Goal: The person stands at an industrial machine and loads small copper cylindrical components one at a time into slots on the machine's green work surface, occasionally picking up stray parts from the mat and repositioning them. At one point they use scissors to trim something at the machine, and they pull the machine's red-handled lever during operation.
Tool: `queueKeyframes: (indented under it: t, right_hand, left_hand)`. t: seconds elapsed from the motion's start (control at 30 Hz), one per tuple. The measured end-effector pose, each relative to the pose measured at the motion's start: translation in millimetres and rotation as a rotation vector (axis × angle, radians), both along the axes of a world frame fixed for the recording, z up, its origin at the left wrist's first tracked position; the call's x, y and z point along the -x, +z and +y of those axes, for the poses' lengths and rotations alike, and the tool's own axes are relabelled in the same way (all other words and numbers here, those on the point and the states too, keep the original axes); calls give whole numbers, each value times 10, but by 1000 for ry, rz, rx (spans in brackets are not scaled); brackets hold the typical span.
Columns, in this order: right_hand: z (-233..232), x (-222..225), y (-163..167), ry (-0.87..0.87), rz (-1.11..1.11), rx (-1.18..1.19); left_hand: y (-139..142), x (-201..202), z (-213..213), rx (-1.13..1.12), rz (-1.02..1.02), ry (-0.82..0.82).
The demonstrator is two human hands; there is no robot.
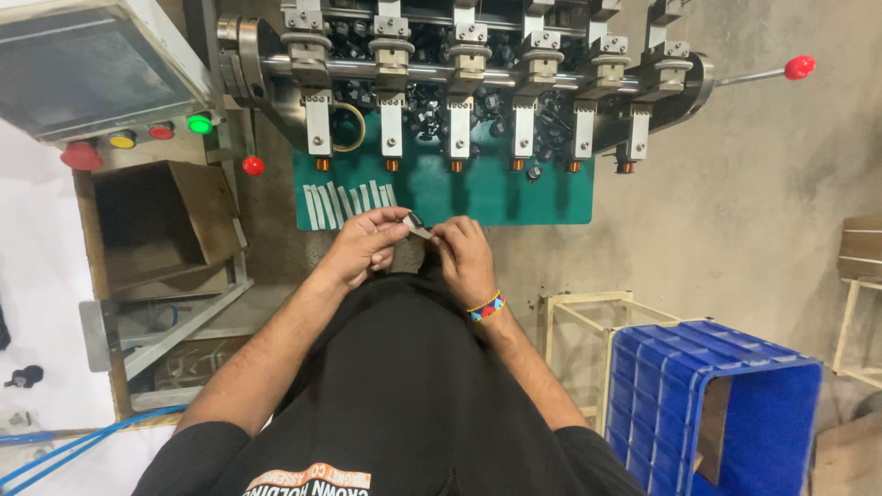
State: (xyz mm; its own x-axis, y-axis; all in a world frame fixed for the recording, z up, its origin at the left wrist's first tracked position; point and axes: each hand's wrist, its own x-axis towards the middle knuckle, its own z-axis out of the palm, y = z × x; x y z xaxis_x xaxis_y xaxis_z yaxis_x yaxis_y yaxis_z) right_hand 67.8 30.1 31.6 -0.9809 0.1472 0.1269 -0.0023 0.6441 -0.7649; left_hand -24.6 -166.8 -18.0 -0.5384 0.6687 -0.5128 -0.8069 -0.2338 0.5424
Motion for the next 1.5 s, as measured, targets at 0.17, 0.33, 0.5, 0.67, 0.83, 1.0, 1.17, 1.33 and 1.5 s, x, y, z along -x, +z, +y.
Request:
queueKeyframes:
  t: [0.17, 0.33, 0.5, 0.67, 0.83, 1.0, 1.17, 1.33, 1.5]
  right_hand:
    - [-114, 184, -51, 13, 230, -54]
    - [-4, 66, -287, -68, -92, 398]
    - [289, -163, -463, -31, -389, 691]
    - [443, -308, -424, -134, -315, 398]
    - [637, -364, -177, -165, -181, -38]
    - [1141, -406, -74, -31, -142, -96]
    - [1864, -378, -463, 38, -301, -80]
    - [2645, -108, -1034, 77, -353, -223]
    - [3129, 369, -1101, 71, -152, -238]
  left_hand:
    - [46, 7, -86, -71, -203, -184]
    - [70, -17, -78, 202, 600, -307]
    - [295, -52, 132, 454, 1134, -428]
    - [328, -176, 546, 474, 1140, -407]
    - [-114, -402, 1030, 510, 1056, -231]
    - [-571, -487, 1594, 534, 427, -290]
    - [-643, -464, 2114, 302, -49, -377]
    - [-538, -385, 2497, 743, 583, -409]
    - [-519, -445, 2315, 684, 447, -284]
